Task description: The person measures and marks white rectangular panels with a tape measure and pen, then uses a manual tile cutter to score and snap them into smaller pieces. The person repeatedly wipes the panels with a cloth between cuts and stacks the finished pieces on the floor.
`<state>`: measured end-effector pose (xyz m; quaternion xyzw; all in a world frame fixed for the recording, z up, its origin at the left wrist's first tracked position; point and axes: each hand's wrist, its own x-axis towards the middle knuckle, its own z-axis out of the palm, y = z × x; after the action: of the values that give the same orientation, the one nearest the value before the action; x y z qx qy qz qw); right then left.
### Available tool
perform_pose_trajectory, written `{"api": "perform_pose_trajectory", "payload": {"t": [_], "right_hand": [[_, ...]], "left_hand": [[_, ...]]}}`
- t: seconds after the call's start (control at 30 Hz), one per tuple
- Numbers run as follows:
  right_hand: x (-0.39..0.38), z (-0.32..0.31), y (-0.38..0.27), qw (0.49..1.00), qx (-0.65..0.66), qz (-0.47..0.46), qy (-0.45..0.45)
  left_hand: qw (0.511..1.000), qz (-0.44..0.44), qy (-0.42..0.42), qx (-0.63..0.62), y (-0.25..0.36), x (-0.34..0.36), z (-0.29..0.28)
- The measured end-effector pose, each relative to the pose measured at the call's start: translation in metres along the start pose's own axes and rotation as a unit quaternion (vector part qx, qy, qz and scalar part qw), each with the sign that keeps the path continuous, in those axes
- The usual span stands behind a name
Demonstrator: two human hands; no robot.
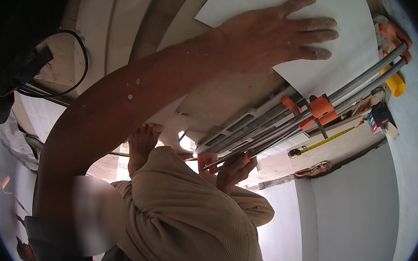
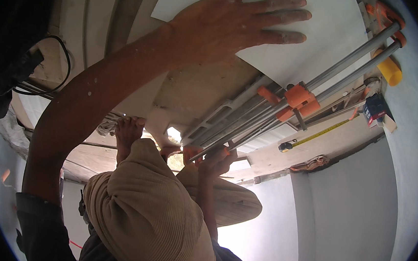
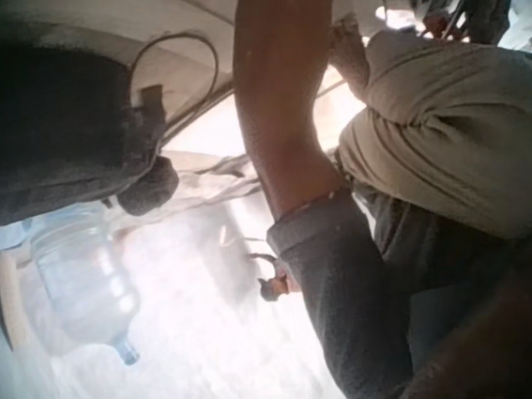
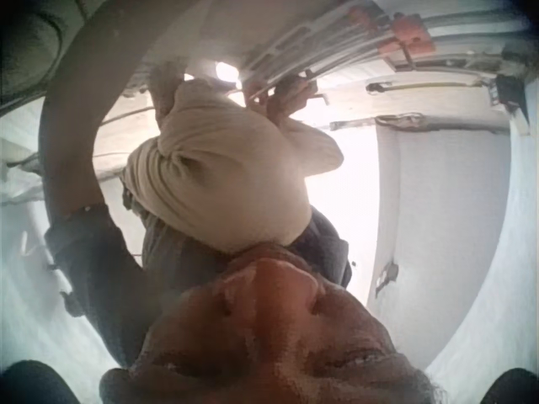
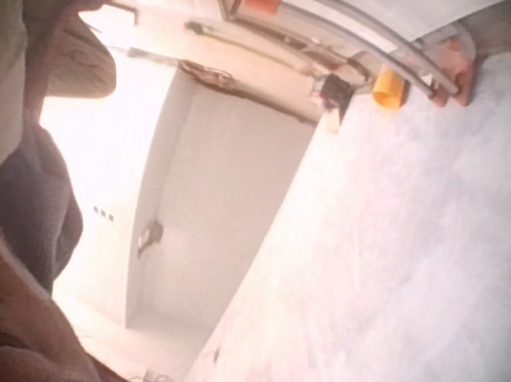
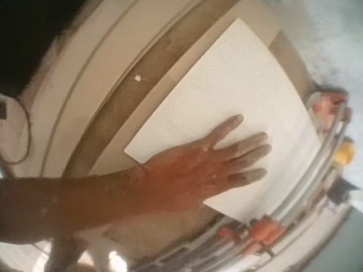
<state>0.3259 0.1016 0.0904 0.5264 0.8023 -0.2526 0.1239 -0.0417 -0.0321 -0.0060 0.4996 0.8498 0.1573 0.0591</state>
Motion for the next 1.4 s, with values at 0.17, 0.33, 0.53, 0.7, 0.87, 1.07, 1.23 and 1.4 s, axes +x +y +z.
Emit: {"api": "perform_pose_trajectory", "payload": {"t": [0.17, 0.33, 0.53, 0.7, 0.87, 1.07, 1.23, 1.4], "right_hand": [[0.001, 0.000, -0.018, 0.999, 0.047, -0.024, -0.013], [-0.001, -0.007, -0.025, 0.994, 0.105, -0.033, -0.016], [0.002, -0.004, -0.022, 0.985, 0.167, -0.037, -0.022], [0.004, -0.006, -0.010, 0.985, 0.165, -0.047, -0.015], [0.008, -0.006, -0.010, 0.978, 0.200, -0.059, -0.027], [0.007, -0.008, -0.006, 0.972, 0.230, -0.050, -0.027], [0.009, -0.009, -0.002, 0.965, 0.257, -0.037, -0.036], [0.009, -0.009, -0.002, 0.963, 0.262, -0.041, -0.037]], "left_hand": [[0.999, -0.021, 0.041, 0.000, 0.004, -0.001, 0.007], [0.998, -0.005, 0.030, -0.058, 0.001, 0.000, 0.002], [0.996, -0.029, 0.079, -0.003, 0.007, 0.001, 0.012], [0.998, -0.026, 0.051, 0.022, 0.007, 0.002, 0.010], [0.999, -0.017, 0.021, 0.031, 0.006, 0.002, 0.006], [1.000, -0.005, -0.014, -0.022, 0.004, 0.002, -0.006], [0.999, -0.025, 0.028, 0.003, 0.008, 0.003, 0.008], [1.000, -0.018, 0.015, -0.015, 0.006, 0.002, -0.001]]}}
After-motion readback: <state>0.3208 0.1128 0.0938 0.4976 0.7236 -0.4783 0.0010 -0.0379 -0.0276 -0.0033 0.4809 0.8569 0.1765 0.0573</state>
